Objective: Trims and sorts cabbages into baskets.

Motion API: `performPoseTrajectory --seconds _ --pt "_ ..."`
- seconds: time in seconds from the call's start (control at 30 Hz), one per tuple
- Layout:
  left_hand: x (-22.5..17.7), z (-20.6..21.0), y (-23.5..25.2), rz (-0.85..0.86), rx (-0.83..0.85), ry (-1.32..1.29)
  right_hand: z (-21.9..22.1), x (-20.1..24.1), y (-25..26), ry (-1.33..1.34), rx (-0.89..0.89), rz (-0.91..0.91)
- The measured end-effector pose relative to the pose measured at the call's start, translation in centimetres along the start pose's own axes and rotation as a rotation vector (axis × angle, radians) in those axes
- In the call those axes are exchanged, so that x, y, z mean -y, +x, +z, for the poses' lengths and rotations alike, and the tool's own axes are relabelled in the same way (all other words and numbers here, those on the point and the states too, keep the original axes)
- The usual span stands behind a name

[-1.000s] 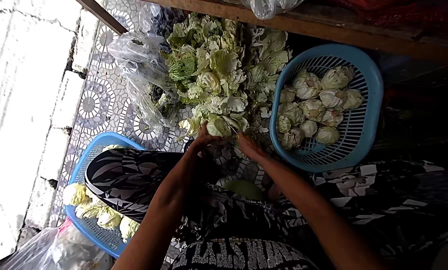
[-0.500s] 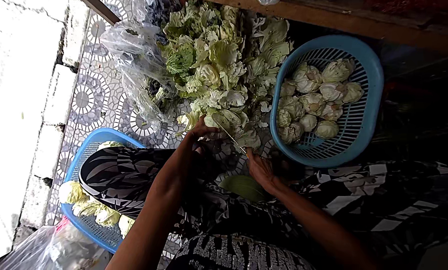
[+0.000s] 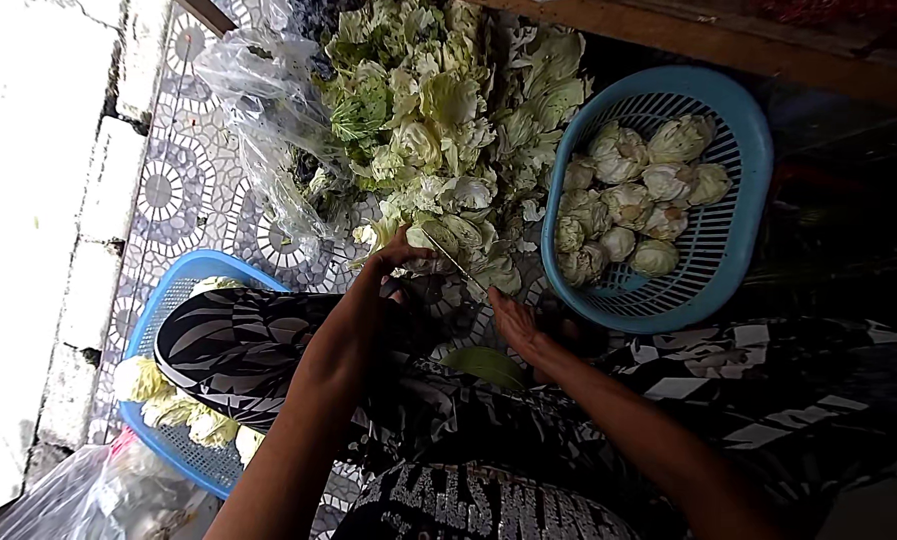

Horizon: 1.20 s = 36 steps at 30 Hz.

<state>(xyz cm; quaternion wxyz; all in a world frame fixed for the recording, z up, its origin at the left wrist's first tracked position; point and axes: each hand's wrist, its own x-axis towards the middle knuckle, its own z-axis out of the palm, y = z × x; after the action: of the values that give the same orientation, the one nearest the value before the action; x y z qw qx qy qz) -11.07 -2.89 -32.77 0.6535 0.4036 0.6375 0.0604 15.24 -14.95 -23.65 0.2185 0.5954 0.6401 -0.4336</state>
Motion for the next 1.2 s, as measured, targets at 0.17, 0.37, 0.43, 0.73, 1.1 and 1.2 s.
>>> performPoseTrajectory --seconds 0.17,0.37,0.43,0.73,1.1,1.2 --pt "-0.5 0.3 -0.5 0.006 -0.007 -0.024 0.2 0.5 0.9 0.024 -0.004 0.016" --pt "-0.6 0.3 -0.7 0.011 -0.005 -0.030 1.4 1.1 1.8 0.048 -0.061 0.033" --pt "-0.7 0.6 -0.9 -0.011 -0.009 -0.037 1.3 1.7 2.8 0.070 -0.066 0.053" --pt "-0.7 0.7 -1.2 -0.007 -0.058 0.048 2.4 2.6 3.9 0.068 -0.055 0.116" --pt "0.4 0.7 -0.9 0.040 -0.088 0.062 0.6 1.7 11.4 0.198 -0.155 0.019" --pt "-0.3 0.8 -1.8 0.022 -0.081 0.040 -1.0 1.2 10.2 0.206 -0.122 -0.004"
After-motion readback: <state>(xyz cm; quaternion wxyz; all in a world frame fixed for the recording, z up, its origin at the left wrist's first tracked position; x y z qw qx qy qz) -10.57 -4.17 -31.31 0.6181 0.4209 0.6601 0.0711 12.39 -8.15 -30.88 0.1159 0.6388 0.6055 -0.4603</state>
